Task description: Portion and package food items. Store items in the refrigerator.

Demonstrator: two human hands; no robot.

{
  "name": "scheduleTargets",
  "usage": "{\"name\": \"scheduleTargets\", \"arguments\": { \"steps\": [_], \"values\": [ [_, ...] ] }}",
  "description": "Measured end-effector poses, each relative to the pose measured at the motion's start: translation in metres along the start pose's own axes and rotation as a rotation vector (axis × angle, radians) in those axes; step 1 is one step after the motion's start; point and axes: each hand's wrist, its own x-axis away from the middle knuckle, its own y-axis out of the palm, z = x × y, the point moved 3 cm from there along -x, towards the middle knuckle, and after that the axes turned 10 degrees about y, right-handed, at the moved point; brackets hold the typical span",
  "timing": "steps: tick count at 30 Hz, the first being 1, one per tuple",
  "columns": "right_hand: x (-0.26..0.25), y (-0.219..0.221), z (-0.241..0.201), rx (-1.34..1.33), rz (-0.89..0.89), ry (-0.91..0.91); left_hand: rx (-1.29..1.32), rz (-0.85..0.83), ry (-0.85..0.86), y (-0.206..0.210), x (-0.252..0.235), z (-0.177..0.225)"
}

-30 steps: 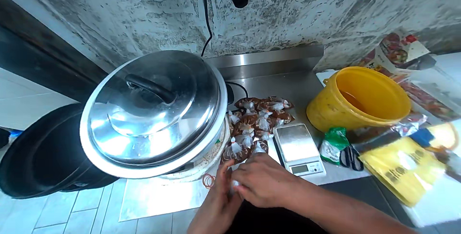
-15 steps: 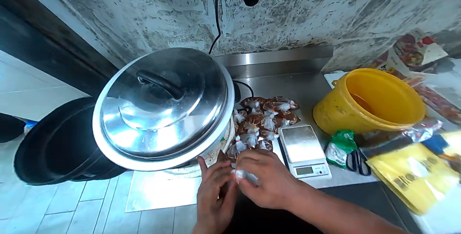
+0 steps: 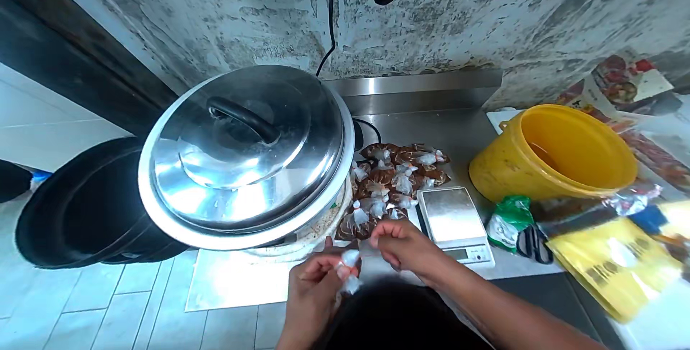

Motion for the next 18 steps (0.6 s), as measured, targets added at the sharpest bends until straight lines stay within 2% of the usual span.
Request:
{"name": "scheduleTargets", "arguments": {
  "steps": [2,4,7,10,12,14,16,18],
  "values": [
    [-0.003,0.004,-0.004,-0.026,-0.019,0.087,-0.254,-0.193,0.077,0.004,-0.001,-0.003],
    [-0.001,0.012,-0.011,0.102,0.011,0.110,-0.551,-0.308,0.154,0.008,-0.002,-0.010],
    [0.004,0.019,-0.020,0.355,0.110,0.042,-0.838,-0.274,0.180,0.008,0.000,-0.017],
    [0.017,0.033,-0.021,0.482,0.118,-0.055,-0.926,-0.194,0.172,0.008,0.002,-0.020],
    [0.021,0.040,-0.015,0.493,0.089,-0.130,-0.871,-0.108,0.102,0.006,0.001,-0.017],
    [0.021,0.035,-0.009,0.454,0.047,-0.148,-0.689,0.043,-0.099,0.005,-0.002,-0.008],
    [0.016,0.021,-0.003,0.350,0.037,-0.092,-0.308,0.190,-0.228,-0.002,-0.005,-0.007],
    [0.005,0.005,0.007,0.230,0.112,-0.037,-0.030,0.163,-0.221,-0.007,-0.005,-0.009]
  ]
}}
